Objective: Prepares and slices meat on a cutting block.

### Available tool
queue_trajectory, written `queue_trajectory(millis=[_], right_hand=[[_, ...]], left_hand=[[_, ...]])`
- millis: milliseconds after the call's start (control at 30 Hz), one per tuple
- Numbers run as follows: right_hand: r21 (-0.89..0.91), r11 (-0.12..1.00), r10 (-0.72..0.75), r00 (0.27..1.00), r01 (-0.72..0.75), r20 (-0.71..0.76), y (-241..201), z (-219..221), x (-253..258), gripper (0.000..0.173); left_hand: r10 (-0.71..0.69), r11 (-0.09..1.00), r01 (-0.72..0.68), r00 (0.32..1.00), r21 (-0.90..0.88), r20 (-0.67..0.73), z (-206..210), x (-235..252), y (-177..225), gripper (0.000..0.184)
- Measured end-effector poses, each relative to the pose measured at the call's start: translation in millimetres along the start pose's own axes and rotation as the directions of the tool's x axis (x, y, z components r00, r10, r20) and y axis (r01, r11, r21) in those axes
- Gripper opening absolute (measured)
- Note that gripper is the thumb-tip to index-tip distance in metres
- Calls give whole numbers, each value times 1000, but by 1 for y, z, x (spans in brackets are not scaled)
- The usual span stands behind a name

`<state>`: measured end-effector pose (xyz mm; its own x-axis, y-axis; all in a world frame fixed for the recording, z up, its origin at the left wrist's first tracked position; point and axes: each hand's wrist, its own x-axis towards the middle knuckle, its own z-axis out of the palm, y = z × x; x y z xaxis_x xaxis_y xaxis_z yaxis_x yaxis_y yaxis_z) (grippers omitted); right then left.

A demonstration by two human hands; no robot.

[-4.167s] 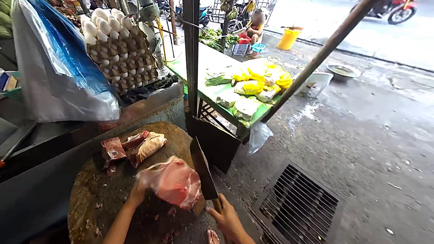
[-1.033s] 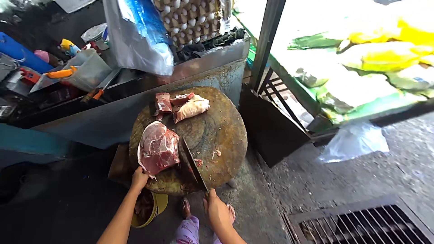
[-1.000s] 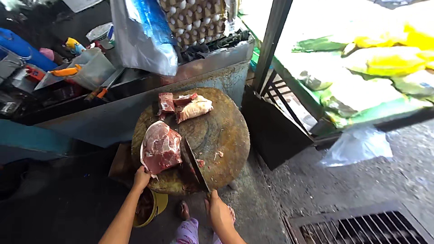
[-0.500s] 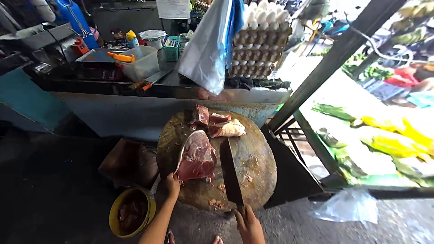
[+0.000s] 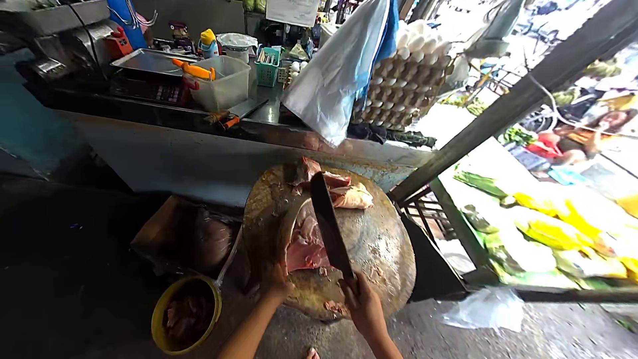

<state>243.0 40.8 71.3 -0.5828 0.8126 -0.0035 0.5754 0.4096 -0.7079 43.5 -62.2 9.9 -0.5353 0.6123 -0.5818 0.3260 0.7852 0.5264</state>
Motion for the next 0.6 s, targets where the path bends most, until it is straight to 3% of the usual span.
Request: queue_trajectory(millis=[133, 200, 333, 400, 533, 600], right_hand=[[42, 998, 55, 997, -53, -57, 15, -12, -14, 41], [52, 996, 73, 994, -69, -84, 19, -24, -23, 40], [72, 994, 93, 990, -85, -110, 28, -45, -40, 39], [94, 992, 95, 988, -84, -118, 32, -51, -46, 39], [157, 982, 119, 989, -104, -86, 35, -46, -45, 40], [207, 969, 146, 988, -133, -49, 33, -38, -43, 39]], left_hand=[[101, 995, -99, 934, 24, -344, 33, 23, 1, 88], [136, 990, -138, 906, 23, -401, 33, 34, -3, 85], [199, 967, -252, 854, -47, -481, -7, 62, -16, 56], [156, 971, -229, 830, -72, -535, -32, 84, -13, 42], [101, 991, -125, 941, -56, -324, -78, 103, 7, 54], [110, 989, -130, 962, -66, -251, -84, 104, 4, 59]])
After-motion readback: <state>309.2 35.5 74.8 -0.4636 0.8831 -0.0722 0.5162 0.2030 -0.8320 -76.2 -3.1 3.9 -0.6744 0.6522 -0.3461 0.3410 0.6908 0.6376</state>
